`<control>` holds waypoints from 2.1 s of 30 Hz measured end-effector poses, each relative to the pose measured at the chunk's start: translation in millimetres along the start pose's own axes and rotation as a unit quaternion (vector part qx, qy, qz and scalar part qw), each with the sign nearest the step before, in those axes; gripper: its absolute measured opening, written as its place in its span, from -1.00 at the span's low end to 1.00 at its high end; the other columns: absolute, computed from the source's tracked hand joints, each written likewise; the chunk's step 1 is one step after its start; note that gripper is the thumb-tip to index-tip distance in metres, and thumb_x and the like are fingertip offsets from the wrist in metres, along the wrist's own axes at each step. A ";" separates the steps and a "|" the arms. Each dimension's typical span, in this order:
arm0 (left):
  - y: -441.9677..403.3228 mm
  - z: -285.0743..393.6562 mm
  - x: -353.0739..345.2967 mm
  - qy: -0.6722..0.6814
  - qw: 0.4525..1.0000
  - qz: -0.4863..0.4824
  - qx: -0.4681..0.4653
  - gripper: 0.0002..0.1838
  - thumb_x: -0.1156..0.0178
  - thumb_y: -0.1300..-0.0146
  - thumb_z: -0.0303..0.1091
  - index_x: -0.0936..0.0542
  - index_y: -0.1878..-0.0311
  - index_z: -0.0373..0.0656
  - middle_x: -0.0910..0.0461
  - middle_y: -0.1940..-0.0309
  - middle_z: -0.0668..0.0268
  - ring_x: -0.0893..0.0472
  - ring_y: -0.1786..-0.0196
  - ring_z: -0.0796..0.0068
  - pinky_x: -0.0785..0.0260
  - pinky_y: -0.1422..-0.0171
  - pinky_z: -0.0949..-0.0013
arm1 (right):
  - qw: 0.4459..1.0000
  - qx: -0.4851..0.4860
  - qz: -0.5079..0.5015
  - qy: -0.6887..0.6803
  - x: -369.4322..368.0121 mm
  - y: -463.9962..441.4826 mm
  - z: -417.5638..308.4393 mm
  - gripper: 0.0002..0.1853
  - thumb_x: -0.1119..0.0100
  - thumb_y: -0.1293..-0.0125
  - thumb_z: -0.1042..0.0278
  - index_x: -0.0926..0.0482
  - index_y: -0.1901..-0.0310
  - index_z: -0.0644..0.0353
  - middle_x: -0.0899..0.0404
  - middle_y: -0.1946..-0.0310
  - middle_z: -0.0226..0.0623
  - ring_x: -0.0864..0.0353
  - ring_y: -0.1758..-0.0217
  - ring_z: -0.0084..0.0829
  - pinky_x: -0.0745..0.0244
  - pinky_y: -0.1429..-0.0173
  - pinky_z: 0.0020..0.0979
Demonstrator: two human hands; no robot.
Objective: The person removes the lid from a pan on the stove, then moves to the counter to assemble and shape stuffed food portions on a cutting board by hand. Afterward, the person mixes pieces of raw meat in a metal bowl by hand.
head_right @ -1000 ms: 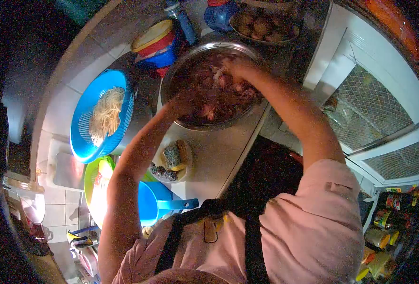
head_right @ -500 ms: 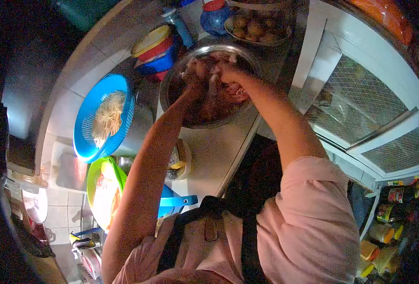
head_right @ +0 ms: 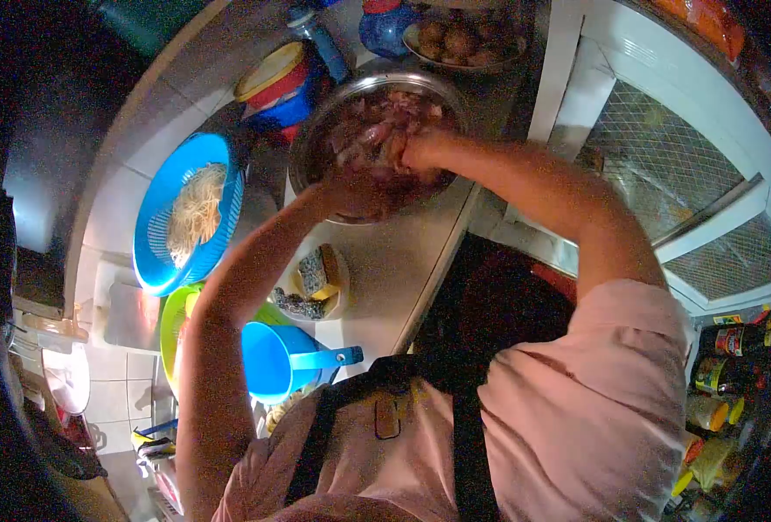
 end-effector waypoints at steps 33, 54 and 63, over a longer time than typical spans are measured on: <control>43.6 -33.5 94.2 0.211 0.970 -0.109 0.046 -0.41 -0.08 -0.07 -0.01 -0.28 -0.15 -0.08 -0.30 -0.13 0.19 -0.26 -0.20 0.22 -0.09 -0.24 0.20 | 0.921 -0.115 0.341 -0.147 28.8 -0.8 5.1 -0.71 0.03 -0.07 0.31 -0.48 0.18 0.25 -0.45 0.18 0.00 -0.40 0.05 -0.09 -0.30 -0.02 -0.13; -30.4 -73.1 -63.2 0.611 0.711 0.321 0.135 -0.56 -0.14 -0.04 -0.26 -0.41 -0.03 -0.16 -0.42 -0.04 0.16 -0.41 -0.07 0.28 -0.21 -0.17 0.26 | 0.823 -0.027 0.232 -0.517 -18.8 -45.7 21.7 -0.70 0.04 -0.09 0.31 -0.41 0.18 0.33 -0.49 0.37 -0.01 -0.46 0.40 -0.24 -0.35 0.31 -0.24; 27.2 -30.2 50.1 0.349 0.915 0.102 0.176 -0.50 -0.09 -0.12 -0.17 -0.34 -0.13 -0.12 -0.42 -0.06 0.24 -0.42 -0.04 0.26 -0.24 -0.15 0.31 | 0.954 -0.108 0.081 -0.269 72.1 4.9 22.3 -0.48 -0.20 0.01 0.09 -0.39 -0.01 0.08 -0.44 0.07 -0.22 -0.42 0.01 -0.34 -0.41 0.03 -0.27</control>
Point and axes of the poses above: each hand's wrist, its own y-axis away from the middle knuckle, its own x-axis out of the back of the hand, z = x × y, the point moved 3 cm from there along -y, towards the middle knuckle
